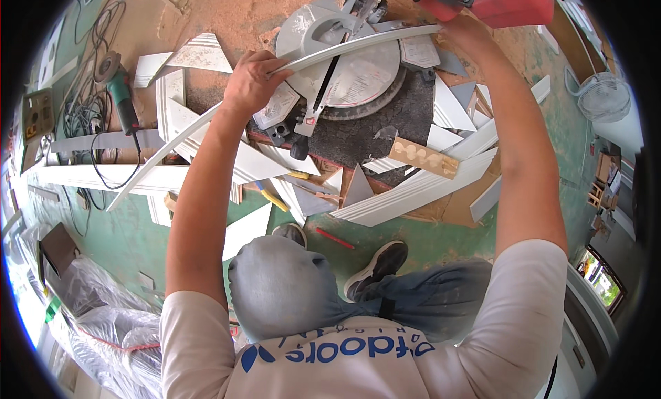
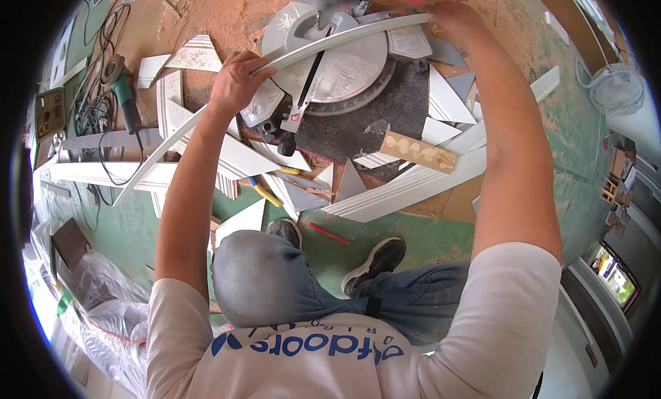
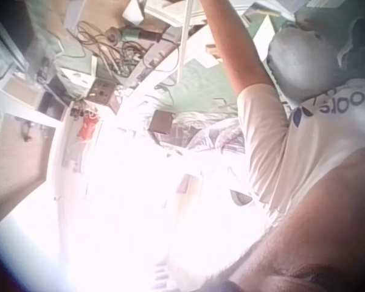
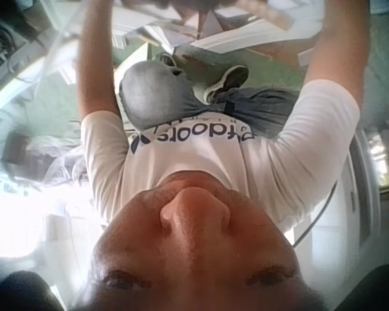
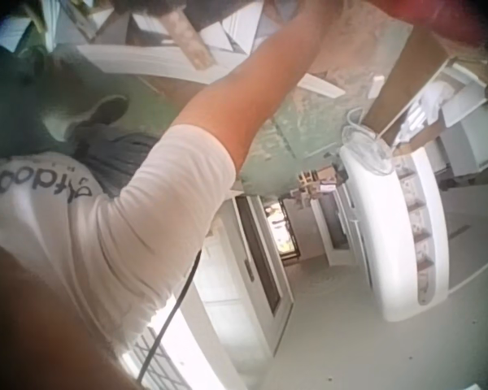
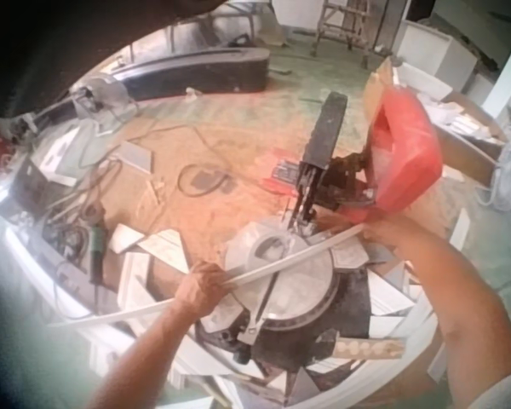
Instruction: Measure and cut baseboard trim using a miter saw.
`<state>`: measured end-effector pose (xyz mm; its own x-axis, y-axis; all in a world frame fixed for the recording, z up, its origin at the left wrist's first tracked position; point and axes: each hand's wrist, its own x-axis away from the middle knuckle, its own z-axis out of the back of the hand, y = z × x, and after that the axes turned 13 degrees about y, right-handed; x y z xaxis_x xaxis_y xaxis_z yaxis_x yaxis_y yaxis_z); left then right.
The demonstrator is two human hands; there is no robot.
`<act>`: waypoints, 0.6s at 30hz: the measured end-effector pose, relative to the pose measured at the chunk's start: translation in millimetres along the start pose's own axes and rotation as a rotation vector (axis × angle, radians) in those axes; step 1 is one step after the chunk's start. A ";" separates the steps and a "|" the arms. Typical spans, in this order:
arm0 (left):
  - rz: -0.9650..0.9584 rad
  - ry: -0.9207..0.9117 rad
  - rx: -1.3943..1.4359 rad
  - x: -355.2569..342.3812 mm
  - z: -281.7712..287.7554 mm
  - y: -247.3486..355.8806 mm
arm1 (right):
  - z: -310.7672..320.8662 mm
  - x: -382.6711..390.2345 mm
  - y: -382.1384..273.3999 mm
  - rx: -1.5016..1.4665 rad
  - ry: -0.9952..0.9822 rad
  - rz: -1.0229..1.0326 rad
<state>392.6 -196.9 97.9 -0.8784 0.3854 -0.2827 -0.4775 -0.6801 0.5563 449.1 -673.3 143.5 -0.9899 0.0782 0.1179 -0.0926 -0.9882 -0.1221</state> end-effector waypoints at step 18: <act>0.016 -0.033 0.001 -7.6 2.5 5.9 | 16.9 1.8 -4.5 0.177 -0.042 0.025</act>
<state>396.6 -202.3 105.3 -0.8847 0.3948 -0.2479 -0.4633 -0.6858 0.5613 449.6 -671.0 160.9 -0.9861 0.0509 0.1583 -0.0436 -0.9978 0.0493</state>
